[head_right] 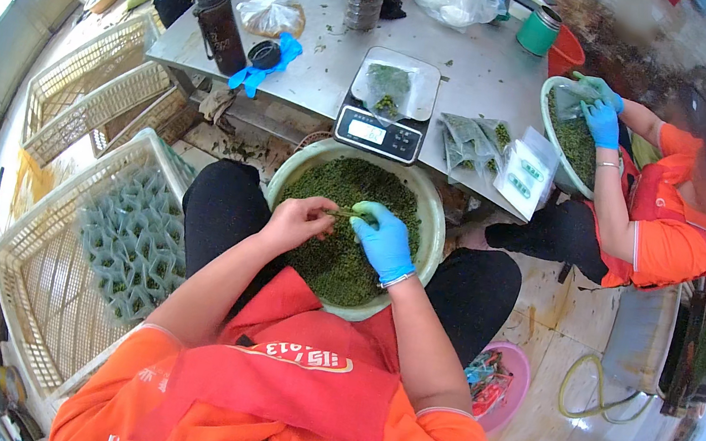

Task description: The person scoops green material from a bowl on their lap into small plastic bags, weighs each bag on a digital scale, and places the filled bags into a nearby crate. The process is repeated continuously.

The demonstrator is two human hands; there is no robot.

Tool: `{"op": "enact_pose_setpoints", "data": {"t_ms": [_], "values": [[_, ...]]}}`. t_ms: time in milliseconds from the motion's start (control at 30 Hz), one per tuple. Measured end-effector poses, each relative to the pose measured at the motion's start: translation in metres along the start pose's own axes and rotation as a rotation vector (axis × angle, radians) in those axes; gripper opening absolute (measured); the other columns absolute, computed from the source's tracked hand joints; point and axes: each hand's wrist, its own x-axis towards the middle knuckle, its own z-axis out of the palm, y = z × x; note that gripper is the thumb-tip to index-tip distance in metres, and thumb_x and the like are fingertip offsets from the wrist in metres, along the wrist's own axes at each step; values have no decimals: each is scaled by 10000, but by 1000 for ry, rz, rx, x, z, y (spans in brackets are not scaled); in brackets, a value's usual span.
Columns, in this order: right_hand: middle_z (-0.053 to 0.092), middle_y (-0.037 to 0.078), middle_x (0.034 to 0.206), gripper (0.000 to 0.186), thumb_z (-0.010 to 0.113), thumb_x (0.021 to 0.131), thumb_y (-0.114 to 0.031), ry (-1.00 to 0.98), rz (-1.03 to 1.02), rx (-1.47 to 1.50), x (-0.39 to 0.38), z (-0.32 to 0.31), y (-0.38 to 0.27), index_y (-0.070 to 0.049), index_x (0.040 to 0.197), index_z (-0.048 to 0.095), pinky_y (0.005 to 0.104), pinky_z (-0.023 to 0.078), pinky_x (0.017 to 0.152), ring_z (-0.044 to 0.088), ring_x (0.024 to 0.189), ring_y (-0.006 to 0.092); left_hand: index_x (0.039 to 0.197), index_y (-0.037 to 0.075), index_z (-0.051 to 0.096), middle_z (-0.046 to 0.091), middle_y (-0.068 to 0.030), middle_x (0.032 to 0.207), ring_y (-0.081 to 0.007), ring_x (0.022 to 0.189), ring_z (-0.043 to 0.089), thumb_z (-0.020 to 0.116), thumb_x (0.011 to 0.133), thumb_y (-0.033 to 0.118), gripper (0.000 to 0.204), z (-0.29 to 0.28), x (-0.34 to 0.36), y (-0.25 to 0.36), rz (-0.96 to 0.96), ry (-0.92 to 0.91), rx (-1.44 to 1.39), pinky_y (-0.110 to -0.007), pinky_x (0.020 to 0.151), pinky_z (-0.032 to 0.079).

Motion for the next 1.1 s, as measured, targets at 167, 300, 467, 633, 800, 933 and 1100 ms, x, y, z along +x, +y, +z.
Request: {"op": "enact_pose_setpoints", "data": {"t_ms": [167,300,467,633,800,933,1100], "values": [[463,146,1273,388,535,834,-212,350,-519,-631,41,-12,-38,-89,1201,506,375,493,770,595,925,305,1154,124,523,660,-58,898,-192,709,638,600,792,196,377,-6,-8,7,200,112,426,-301,639,500],[419,173,1302,492,511,798,-103,312,-212,-811,90,-7,-82,-92,1279,405,441,479,756,576,942,349,1174,123,498,651,-43,945,-187,618,605,602,791,176,401,-3,-6,12,303,148,399,-306,600,494],[491,165,1178,368,473,803,-100,445,-270,-835,121,-14,-54,-66,1170,474,435,492,705,590,862,356,1115,105,529,653,-39,939,-166,594,606,594,801,153,324,-5,-5,17,256,143,348,-294,585,494],[571,133,971,191,602,751,-64,462,-411,-276,68,-4,-42,-46,938,562,362,473,631,585,736,317,1102,53,540,622,-40,996,-97,641,591,576,826,63,279,-5,-2,10,85,219,34,-271,593,494],[604,84,795,147,628,753,-72,119,-147,-67,18,16,-36,-58,892,583,282,462,585,563,626,157,1093,15,547,617,-54,955,-74,697,582,579,838,67,263,1,4,7,148,153,-140,-247,592,498],[628,72,768,166,617,780,-73,92,-70,35,17,12,-42,-57,941,585,265,472,577,568,612,122,1013,-30,580,646,-57,793,-84,690,592,545,873,86,185,5,2,0,-19,30,-422,-211,559,493],[627,66,759,162,598,806,-79,12,10,33,15,11,-52,-60,966,579,260,475,523,579,616,115,993,-18,576,636,-54,801,-81,696,591,583,855,92,177,3,-4,14,87,127,-422,-218,576,504]]}}
